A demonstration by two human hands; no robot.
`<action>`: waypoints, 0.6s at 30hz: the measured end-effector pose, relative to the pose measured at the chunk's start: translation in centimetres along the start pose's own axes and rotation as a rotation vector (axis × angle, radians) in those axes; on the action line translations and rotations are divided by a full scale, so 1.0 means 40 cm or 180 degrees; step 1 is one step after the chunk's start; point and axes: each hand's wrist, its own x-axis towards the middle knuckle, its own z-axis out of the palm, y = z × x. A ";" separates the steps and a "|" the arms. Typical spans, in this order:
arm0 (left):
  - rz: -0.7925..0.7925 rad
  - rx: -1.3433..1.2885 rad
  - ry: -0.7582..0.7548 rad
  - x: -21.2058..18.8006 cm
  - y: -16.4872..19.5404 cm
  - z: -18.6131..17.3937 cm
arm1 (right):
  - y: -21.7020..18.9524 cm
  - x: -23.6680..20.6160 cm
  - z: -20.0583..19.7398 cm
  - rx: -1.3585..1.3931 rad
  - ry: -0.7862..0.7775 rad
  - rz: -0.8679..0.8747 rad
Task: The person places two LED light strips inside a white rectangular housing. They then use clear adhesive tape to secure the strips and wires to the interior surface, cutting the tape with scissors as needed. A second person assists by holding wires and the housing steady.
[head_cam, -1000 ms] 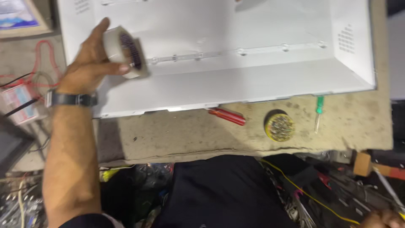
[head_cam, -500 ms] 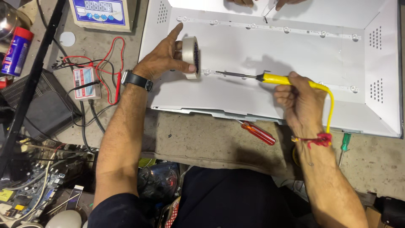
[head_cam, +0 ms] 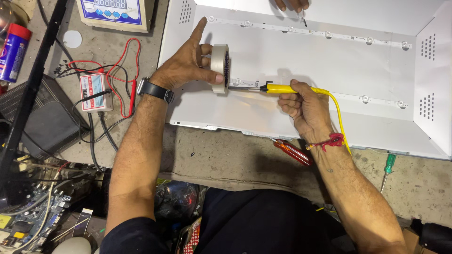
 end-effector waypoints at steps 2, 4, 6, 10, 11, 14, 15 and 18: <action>0.0070 -0.0077 0.0006 0.003 -0.008 -0.001 | 0.001 0.001 0.003 0.0041 -0.0035 0.0044; 0.0079 -0.0098 0.0043 0.007 -0.017 -0.003 | 0.001 0.009 0.004 0.0086 -0.0121 0.0093; 0.0015 -0.0279 0.0029 0.008 -0.024 -0.005 | 0.001 0.020 0.000 0.0031 -0.0174 0.0290; -0.0416 -0.0640 0.0353 -0.002 -0.032 -0.017 | -0.006 0.007 -0.043 0.0444 -0.0305 0.0536; -0.0031 -0.0772 0.0250 -0.008 -0.034 -0.023 | -0.014 -0.013 -0.071 0.0700 -0.0395 0.0367; 0.0626 -0.1149 0.0042 -0.032 -0.032 -0.030 | -0.053 -0.155 -0.239 0.0975 -0.0163 -0.0382; 0.0527 -0.1236 0.0081 -0.042 -0.030 -0.028 | -0.063 -0.218 -0.315 0.1011 -0.0046 -0.0778; 0.0084 -0.1586 0.0016 -0.065 -0.026 -0.001 | -0.036 -0.397 -0.557 0.1216 0.0550 -0.1510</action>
